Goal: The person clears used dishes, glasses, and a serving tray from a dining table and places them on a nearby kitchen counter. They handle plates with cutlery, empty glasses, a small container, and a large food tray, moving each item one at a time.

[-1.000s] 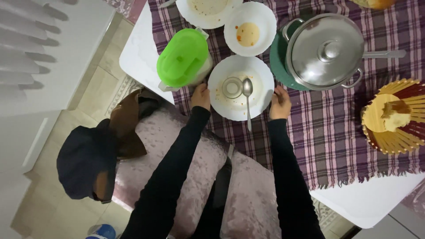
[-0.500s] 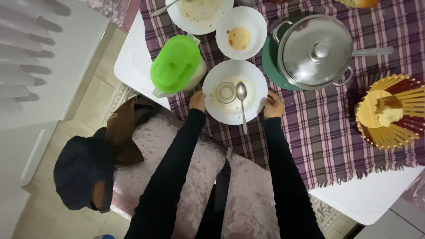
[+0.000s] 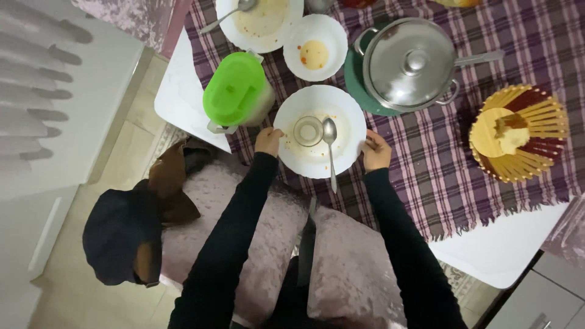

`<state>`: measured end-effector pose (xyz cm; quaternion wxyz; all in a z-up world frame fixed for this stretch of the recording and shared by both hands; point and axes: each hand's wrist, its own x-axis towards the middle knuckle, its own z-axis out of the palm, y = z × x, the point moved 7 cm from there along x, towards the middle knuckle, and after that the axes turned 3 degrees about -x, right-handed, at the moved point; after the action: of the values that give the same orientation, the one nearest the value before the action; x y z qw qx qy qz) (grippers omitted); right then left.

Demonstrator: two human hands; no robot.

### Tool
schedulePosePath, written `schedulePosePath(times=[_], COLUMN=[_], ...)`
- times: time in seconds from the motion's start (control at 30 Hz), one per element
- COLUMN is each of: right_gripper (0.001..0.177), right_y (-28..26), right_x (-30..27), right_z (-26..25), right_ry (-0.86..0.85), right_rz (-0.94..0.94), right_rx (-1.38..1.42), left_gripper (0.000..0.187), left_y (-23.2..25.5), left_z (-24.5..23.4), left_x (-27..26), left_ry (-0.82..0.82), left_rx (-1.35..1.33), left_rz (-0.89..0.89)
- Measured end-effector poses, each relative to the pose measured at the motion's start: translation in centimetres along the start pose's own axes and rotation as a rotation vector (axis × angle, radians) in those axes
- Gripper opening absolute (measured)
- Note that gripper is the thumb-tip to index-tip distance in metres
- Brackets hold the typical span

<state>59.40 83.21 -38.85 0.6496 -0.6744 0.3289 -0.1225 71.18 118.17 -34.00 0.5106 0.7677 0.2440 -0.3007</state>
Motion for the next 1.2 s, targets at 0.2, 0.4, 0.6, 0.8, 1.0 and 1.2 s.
schedulePosePath(times=[0.2,0.4,0.6,0.8,1.0,1.2], right_gripper=[0.043,0.039,0.037,0.037,0.039,0.039], right_y=[-3.5,-10.0,-18.9,-23.6,-22.9,-22.9], right_x=[-2.8,-6.3,-12.6,-18.2,-22.0,-26.6], right_z=[-1.8,-5.2,-10.3,-15.4,-21.7,-28.4], right_ry=[0.012,0.03,0.101,0.159,0.21,0.299], right_rz=[0.193,0.197,0.18,0.143,0.166,0.133], right_rx=[0.043,0.097,0.105,0.173,0.239,0.277], left_gripper=[0.077,0.067,0.066,0.063,0.064,0.064], left_y=[6.8,9.7,10.0,15.7,12.2,11.0], left_z=[-2.5,-2.2,0.0,1.2,5.0,9.5], left_x=[-8.6,-12.4,-15.8,-30.8,-31.7,-36.3], left_ry=[-0.028,-0.043,-0.171,-0.281,-0.351,-0.434], left_rx=[0.025,-0.026,-0.138,-0.076,-0.268,-0.336], left_rz=[0.059,0.26,0.371,0.472,0.517,0.561])
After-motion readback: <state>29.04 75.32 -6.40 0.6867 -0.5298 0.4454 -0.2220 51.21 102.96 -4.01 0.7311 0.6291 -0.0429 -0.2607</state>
